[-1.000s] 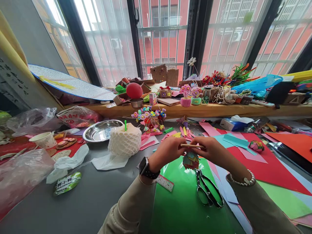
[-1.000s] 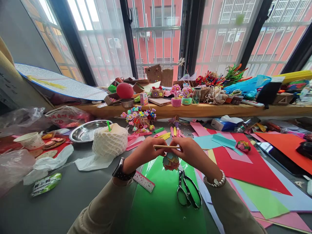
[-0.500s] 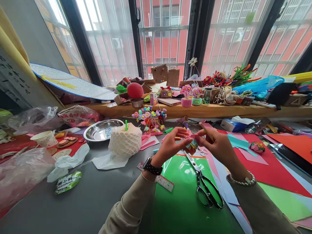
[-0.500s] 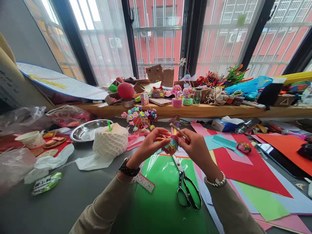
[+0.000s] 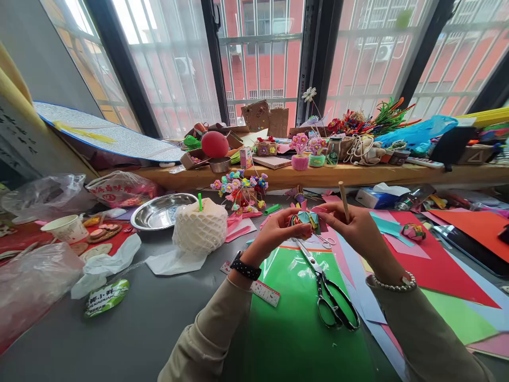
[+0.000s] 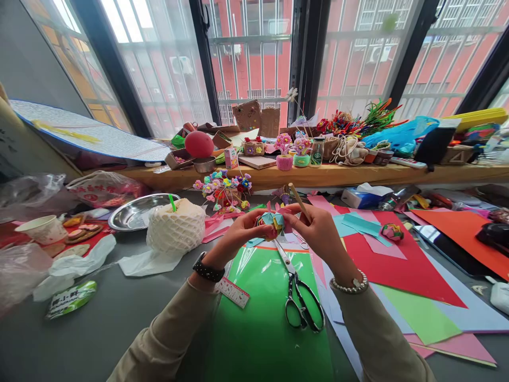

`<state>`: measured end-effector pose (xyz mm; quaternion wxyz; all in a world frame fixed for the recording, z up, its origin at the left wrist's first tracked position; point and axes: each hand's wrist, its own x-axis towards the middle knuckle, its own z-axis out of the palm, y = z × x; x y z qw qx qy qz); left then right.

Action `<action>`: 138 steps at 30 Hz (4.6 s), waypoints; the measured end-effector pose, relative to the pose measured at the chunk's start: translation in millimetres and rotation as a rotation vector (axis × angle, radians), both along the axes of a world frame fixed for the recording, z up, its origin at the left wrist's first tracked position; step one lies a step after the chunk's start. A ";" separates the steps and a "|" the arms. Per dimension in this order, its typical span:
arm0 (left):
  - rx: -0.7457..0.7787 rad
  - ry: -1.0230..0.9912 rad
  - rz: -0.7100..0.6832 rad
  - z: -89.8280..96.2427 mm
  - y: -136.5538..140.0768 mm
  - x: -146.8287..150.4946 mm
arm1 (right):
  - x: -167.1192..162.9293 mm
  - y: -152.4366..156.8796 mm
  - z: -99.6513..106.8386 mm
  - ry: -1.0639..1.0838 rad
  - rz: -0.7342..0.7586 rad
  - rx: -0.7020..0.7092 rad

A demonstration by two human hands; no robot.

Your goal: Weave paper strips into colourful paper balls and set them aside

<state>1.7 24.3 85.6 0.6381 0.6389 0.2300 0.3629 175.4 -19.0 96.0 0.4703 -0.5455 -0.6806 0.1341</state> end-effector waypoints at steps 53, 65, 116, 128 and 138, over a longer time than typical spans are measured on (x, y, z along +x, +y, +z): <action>0.305 0.128 0.312 3.6 -17.9 8.5 | -12.9 7.5 -13.9 0.458 0.447 -0.395; -0.061 0.031 0.043 9.5 -20.2 8.0 | -16.3 8.6 -22.9 0.455 0.510 -0.065; 0.452 0.242 0.268 21.8 -27.9 -2.7 | -40.9 -3.9 -28.4 0.225 0.229 0.182; 0.294 0.210 0.155 25.2 -22.4 -6.3 | -13.3 0.9 -11.5 0.366 0.294 0.192; 0.387 -0.086 0.152 13.2 -15.2 -4.4 | -14.3 -1.0 -13.8 0.298 -0.062 0.333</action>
